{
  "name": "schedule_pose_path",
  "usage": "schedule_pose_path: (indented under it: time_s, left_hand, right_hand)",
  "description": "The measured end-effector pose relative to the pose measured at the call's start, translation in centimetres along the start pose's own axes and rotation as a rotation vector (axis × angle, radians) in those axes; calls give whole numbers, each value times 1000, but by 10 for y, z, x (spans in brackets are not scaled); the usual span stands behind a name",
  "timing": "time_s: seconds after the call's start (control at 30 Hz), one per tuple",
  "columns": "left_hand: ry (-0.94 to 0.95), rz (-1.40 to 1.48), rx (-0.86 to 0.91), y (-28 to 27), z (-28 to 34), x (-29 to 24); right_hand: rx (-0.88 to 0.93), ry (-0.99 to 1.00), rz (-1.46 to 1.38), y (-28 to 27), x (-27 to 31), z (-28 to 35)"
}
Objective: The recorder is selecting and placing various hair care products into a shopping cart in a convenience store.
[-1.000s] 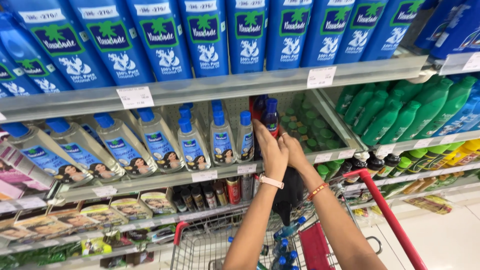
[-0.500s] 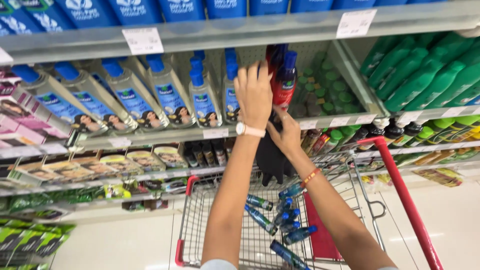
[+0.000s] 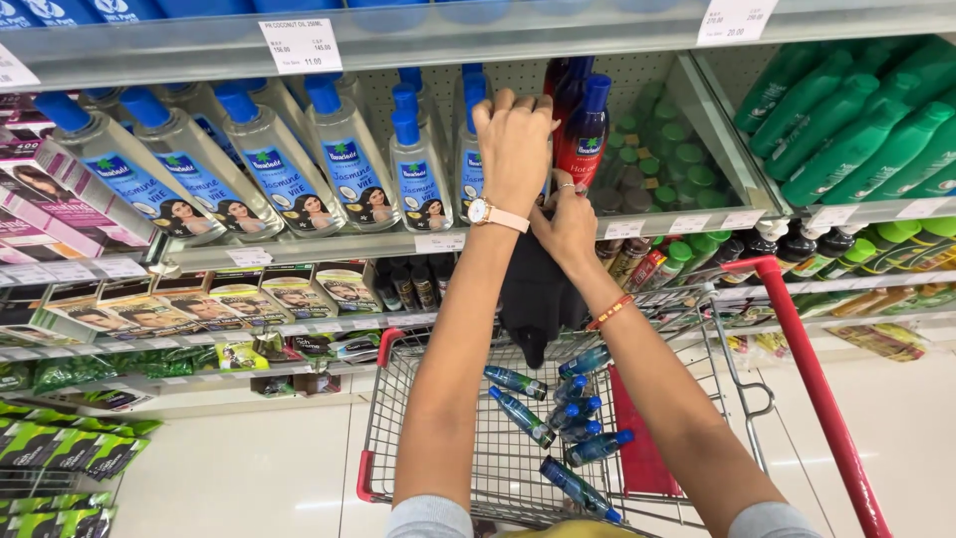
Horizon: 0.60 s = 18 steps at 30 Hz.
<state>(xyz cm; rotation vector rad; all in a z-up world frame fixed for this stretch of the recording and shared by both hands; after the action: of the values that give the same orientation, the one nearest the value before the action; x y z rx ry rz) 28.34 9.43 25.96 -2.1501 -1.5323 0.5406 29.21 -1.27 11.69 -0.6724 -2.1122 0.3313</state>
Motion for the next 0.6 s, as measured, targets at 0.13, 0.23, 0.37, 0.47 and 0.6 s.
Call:
schedule_pose_path:
  time_s: [0.13, 0.23, 0.37, 0.47, 0.6]
  left_hand:
    - [-15, 3, 17, 2, 0, 0]
    - [-13, -22, 13, 1, 2, -1]
    - [3, -71, -196, -16, 13, -9]
    - [-11, 31, -270, -42, 61, -32]
    - [5, 442, 63, 2, 176, -64]
  right_hand:
    - [-8, -12, 21, -1, -1, 4]
    - [-46, -49, -4, -7, -3, 14]
    - [-95, -2, -133, -33, -10, 40]
    - [-101, -8, -220, -64, -28, 78]
    - [-63, 261, -450, -92, -69, 146]
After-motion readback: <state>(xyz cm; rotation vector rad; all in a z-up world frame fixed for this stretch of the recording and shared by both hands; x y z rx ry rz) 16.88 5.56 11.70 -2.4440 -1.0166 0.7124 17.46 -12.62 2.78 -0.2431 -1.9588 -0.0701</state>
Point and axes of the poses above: each hand's wrist, its own z-axis away from the middle knuckle, its own y-axis out of the palm, x = y × z, the point moved 6 cm from there along -z, towards the middle knuckle, and after that the axes turned 9 degrees about -z, right-handed, at the moved point
